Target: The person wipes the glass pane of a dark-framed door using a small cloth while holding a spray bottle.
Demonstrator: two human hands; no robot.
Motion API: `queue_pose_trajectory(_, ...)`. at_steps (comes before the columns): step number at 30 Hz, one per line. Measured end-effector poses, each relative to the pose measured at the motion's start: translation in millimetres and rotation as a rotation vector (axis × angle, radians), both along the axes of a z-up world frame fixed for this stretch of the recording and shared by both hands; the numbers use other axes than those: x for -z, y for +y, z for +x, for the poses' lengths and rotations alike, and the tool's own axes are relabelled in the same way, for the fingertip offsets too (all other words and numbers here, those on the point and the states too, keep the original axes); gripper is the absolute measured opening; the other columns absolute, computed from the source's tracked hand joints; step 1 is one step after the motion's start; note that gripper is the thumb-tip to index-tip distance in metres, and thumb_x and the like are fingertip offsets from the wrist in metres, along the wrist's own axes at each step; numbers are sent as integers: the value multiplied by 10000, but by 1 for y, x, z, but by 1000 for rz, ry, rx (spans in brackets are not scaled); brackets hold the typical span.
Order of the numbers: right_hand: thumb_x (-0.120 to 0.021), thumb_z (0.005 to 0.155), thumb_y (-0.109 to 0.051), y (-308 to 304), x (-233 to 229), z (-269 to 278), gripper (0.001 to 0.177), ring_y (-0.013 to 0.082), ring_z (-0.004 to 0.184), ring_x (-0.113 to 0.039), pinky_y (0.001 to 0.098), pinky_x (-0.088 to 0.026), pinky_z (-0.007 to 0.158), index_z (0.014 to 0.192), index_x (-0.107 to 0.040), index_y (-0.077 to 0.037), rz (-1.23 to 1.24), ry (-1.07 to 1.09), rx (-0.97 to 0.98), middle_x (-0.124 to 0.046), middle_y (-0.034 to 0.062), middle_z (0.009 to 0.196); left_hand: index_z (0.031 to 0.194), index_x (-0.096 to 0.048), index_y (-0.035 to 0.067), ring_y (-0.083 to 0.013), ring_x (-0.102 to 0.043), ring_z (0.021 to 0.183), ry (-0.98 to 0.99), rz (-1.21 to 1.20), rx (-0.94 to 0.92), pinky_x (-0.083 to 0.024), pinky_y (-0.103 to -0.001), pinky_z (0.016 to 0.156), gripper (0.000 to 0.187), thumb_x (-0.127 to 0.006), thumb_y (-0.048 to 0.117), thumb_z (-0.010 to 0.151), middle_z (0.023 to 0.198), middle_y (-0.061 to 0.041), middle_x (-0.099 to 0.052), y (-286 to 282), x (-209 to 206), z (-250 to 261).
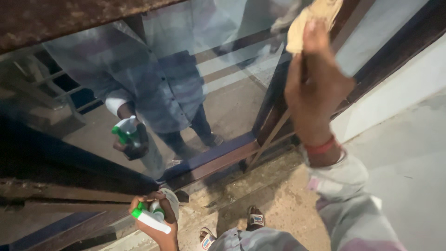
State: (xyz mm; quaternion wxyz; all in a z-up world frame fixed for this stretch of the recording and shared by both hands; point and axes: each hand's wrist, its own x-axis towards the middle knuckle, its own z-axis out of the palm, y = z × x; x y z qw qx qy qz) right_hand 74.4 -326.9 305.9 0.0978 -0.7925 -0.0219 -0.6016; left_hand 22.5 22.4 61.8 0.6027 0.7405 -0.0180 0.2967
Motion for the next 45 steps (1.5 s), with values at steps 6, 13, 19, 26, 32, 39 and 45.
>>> queue_pose_trajectory(6, -756, 964, 9, 27, 79, -11, 274, 213, 965, -759, 263, -570, 694, 1237, -732, 1, 71, 170, 36, -690, 197, 1328, 1261, -431, 0, -178, -659, 936, -11, -34, 14, -519, -300, 950, 406, -632, -49, 912, 960, -118, -654, -1, -2, 0)
queue_pose_trajectory(13, -797, 928, -47, 43, 88, -25, 229, 261, 1142, -726, 326, -597, 930, 1142, -714, -37, 168, 192, -49, -691, 176, 1318, 1271, -428, -8, -181, -660, 950, 14, -60, 23, -528, -304, 957, 401, -633, -40, 928, 985, -127, -655, 0, -1, 1)
queue_pose_trajectory(19, -838, 1002, 34, 13, 38, 4, 354, 306, 1311, -675, 346, -555, 1087, 1305, -676, -51, 7, -113, 34, -656, 142, 1399, 1244, -430, -9, -186, -662, 902, -6, 36, -5, -526, -302, 920, 389, -633, -53, 915, 940, -132, -665, -5, -9, 4)
queue_pose_trajectory(26, -639, 1111, 70, 24, -17, 18, 322, 303, 1352, -649, 342, -567, 1137, 1425, -622, 1, 52, -127, -44, -647, 153, 1424, 1229, -420, 11, -182, -652, 908, -36, 20, 8, -523, -305, 906, 399, -623, -65, 894, 964, -138, -643, -9, -3, 6)
queue_pose_trajectory(32, -673, 947, 96, 41, 50, 2, 334, 389, 1275, -650, 406, -561, 1053, 1277, -673, 43, -47, 120, -228, -683, 180, 1265, 1254, -402, 23, -183, -660, 942, -17, -45, 36, -529, -322, 948, 415, -625, -76, 918, 989, -137, -648, 0, 7, 9)
queue_pose_trajectory(39, -700, 830, 97, 32, 116, -16, 377, 413, 1164, -676, 441, -563, 987, 1206, -696, 61, -232, 330, -398, -703, 175, 1102, 1319, -398, 22, -190, -668, 959, 11, -36, 25, -541, -334, 949, 484, -635, -103, 916, 1025, -135, -645, 9, 9, 13)
queue_pose_trajectory(45, -804, 971, 54, 2, 71, 3, 297, 292, 1156, -706, 370, -614, 984, 1244, -696, 11, -178, 58, -210, -704, 126, 1203, 1351, -376, 33, -179, -659, 946, 2, 22, 12, -541, -323, 938, 494, -626, -92, 943, 1002, -119, -640, 13, 12, 13)
